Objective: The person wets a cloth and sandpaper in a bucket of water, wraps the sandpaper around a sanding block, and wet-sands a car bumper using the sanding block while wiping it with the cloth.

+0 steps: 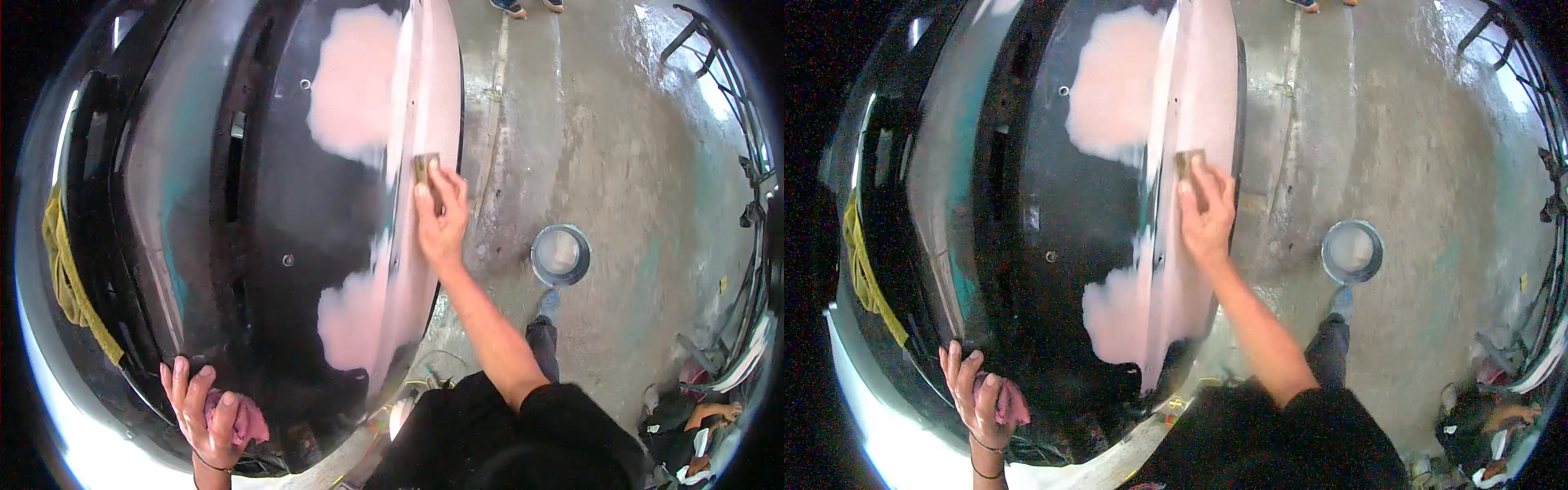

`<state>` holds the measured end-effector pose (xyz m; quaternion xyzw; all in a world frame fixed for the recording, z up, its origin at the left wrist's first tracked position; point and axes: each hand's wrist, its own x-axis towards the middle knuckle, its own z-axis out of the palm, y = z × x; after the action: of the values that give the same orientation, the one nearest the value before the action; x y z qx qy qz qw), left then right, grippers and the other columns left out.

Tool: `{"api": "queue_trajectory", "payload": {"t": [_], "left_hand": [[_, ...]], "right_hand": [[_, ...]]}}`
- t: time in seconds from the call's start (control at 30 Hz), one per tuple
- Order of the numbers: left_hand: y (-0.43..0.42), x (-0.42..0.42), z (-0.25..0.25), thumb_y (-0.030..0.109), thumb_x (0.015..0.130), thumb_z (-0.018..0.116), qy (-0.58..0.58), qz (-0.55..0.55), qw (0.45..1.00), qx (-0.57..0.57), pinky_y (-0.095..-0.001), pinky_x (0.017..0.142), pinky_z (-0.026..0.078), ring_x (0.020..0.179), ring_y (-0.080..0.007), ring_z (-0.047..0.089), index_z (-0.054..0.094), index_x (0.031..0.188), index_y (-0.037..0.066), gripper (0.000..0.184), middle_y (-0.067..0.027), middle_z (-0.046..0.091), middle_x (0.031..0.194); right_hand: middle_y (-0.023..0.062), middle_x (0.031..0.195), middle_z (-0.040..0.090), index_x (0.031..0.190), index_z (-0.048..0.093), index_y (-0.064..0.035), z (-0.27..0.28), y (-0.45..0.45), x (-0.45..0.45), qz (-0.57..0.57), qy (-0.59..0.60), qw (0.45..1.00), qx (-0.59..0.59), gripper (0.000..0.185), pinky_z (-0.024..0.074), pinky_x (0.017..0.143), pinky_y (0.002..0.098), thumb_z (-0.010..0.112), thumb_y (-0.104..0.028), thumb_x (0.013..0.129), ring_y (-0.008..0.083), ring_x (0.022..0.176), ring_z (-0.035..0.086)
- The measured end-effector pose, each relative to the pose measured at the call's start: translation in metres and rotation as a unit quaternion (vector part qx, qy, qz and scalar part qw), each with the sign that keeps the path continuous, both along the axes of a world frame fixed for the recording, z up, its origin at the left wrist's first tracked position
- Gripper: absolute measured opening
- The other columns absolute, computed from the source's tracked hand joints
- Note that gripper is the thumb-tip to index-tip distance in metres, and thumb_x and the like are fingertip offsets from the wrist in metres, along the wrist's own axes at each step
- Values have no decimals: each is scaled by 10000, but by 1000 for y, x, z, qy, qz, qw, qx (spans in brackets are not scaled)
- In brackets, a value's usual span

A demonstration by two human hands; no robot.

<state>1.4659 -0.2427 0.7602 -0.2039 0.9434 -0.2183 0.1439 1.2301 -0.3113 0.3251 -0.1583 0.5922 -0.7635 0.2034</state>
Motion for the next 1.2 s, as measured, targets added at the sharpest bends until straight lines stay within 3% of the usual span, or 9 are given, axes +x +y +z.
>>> {"api": "queue_trajectory", "payload": {"t": [0.23, 0.43, 0.5, 0.57, 0.63, 0.9, 1.07, 1.13, 1.2], "left_hand": [[0, -3, 5, 344, 1022, 697, -12, -2, 1000, 0, -792, 1213, 324, 1471, -545, 498, 487, 1507, 205, 546, -239, 567, 1500], [-1, 6, 4, 456, 1065, 637, -19, -14, 1000, -18, -783, 1223, 314, 1473, -548, 493, 477, 1535, 205, 556, -242, 555, 1528], [-2, 7, 6, 492, 1067, 624, -26, -17, 999, -18, -775, 1230, 309, 1482, -561, 479, 463, 1556, 196, 594, -247, 545, 1553], [-1, -2, 2, 265, 1038, 643, 2, -10, 1000, -16, -773, 1223, 327, 1471, -547, 501, 503, 1488, 210, 475, -228, 574, 1512], [-1, -6, 0, 111, 998, 673, 19, -12, 1000, -8, -765, 1221, 337, 1460, -548, 516, 515, 1474, 203, 510, -229, 585, 1504], [-4, -21, -5, -24, 896, 679, 63, -68, 996, -4, -693, 1263, 341, 1481, -493, 526, 609, 1447, 117, 573, -227, 629, 1459], [13, -37, 2, -44, 822, 719, 111, -105, 988, 0, -579, 1273, 366, 1471, -432, 548, 692, 1427, 100, 623, -189, 653, 1429], [14, -40, 8, -4, 802, 752, 128, -138, 982, 6, -558, 1278, 370, 1482, -444, 533, 646, 1485, 109, 700, -216, 651, 1448], [4, -41, -3, 19, 790, 814, 218, -210, 950, 74, -529, 1119, 495, 1302, -411, 636, 660, 1425, 129, 663, -127, 709, 1290]], "right_hand": [[185, 1434, 651, 1507, 663, -69, -85, -72, -80, -5, -105, 994, 35, 446, 452, 1183, 437, 671, -208, 1083, 307, 1319, 618], [206, 1462, 584, 1503, 657, -63, -5, 46, 56, 17, -44, 999, -19, 465, 435, 1225, 524, 700, -143, 1047, 371, 1442, 533], [205, 1456, 593, 1500, 659, -64, -26, 44, 51, 6, 20, 1000, -11, 458, 442, 1216, 509, 694, -139, 1050, 364, 1413, 556], [200, 1452, 608, 1496, 660, -56, -61, 10, 17, -13, 23, 1000, 14, 441, 451, 1201, 478, 671, -145, 1064, 344, 1362, 593], [193, 1450, 616, 1491, 656, -37, -93, -26, -23, -1, -172, 983, 57, 435, 451, 1201, 467, 653, -177, 1080, 339, 1351, 601], [199, 1418, 578, 1503, 596, -52, -5, 121, 137, 10, 15, 999, 43, 423, 402, 1217, 506, 600, -230, 1119, 371, 1388, 545], [77, 1486, 617, 1498, 610, -71, -9, 187, 88, 176, -321, 931, -11, 511, 419, 1184, 436, 721, -341, 1079, 207, 1370, 559], [-3, 1461, 653, 1493, 647, -159, -36, 225, 47, 155, -358, 921, -16, 486, 488, 1100, 442, 728, -378, 1067, 204, 1309, 604], [22, 1466, 646, 1507, 624, -180, -81, 265, -7, 202, -394, 895, -53, 530, 499, 1085, 493, 702, -459, 1063, 262, 1322, 604]]}}
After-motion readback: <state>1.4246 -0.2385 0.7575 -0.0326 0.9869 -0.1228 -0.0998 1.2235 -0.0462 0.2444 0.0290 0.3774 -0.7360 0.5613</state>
